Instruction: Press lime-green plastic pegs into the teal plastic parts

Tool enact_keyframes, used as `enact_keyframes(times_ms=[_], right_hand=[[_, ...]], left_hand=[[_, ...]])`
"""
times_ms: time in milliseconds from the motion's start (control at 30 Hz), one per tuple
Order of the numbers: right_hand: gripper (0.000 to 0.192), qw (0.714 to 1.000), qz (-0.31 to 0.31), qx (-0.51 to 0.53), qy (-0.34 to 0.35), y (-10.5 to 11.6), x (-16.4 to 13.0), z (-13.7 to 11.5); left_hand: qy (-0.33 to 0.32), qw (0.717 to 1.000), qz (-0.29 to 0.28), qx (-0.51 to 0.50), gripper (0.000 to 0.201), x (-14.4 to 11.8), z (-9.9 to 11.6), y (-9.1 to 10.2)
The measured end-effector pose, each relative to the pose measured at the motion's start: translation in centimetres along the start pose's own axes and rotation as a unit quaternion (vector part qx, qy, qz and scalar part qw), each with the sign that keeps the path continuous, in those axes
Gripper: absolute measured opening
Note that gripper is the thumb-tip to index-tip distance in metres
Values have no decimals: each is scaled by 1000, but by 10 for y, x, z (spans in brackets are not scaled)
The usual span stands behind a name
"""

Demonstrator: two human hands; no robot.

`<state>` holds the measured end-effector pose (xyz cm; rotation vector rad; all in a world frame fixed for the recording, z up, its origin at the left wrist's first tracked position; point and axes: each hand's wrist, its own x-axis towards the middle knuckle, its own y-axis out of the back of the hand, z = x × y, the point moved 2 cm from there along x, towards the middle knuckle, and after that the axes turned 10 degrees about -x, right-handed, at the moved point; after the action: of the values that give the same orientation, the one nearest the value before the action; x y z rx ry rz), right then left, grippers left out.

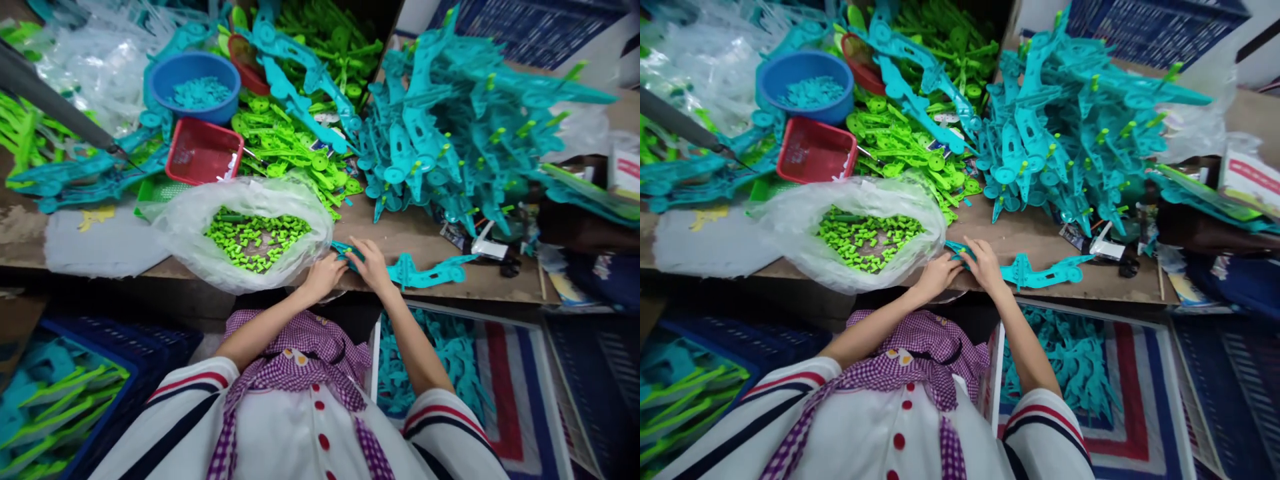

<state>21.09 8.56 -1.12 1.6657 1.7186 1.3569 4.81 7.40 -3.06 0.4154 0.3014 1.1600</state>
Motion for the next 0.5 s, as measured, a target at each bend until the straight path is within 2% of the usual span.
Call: enact_keyframes(times_ms=[67, 100, 133, 200, 233, 267, 300, 333, 400, 500], right_hand=[[33, 996, 76, 23, -47, 11, -16, -18], [30, 993, 90, 39, -60, 14, -26, -29], [26, 993, 86, 58, -60, 14, -34, -41], [23, 993, 53, 97, -42, 9, -46, -61], [24, 992, 41, 110, -40, 7, -50, -68], [25, 991, 38, 115, -50, 4, -51, -72], [25, 990, 43, 113, -68, 3, -51, -73], [25, 990, 47, 103, -86, 4, -50, -71], [25, 991, 49, 70, -106, 8, -46, -66], [26, 992, 59, 24, -113, 20, -36, -56]], left_hand=[[42, 985, 33, -165, 24, -3, 1, 5], [80, 959, 48, -266, 28, -4, 3, 7], [122, 920, 61, -368, 34, -6, 7, 8], [194, 821, 77, -532, 39, -8, 18, 7], [220, 779, 82, -581, 38, -8, 25, 6], [239, 753, 87, -607, 35, -6, 32, 5], [255, 741, 92, -614, 33, -4, 39, 4], [267, 742, 94, -608, 32, 0, 44, 3], [279, 765, 77, -576, 34, 11, 52, 0], [278, 793, 14, -541, 36, 33, 57, -9]])
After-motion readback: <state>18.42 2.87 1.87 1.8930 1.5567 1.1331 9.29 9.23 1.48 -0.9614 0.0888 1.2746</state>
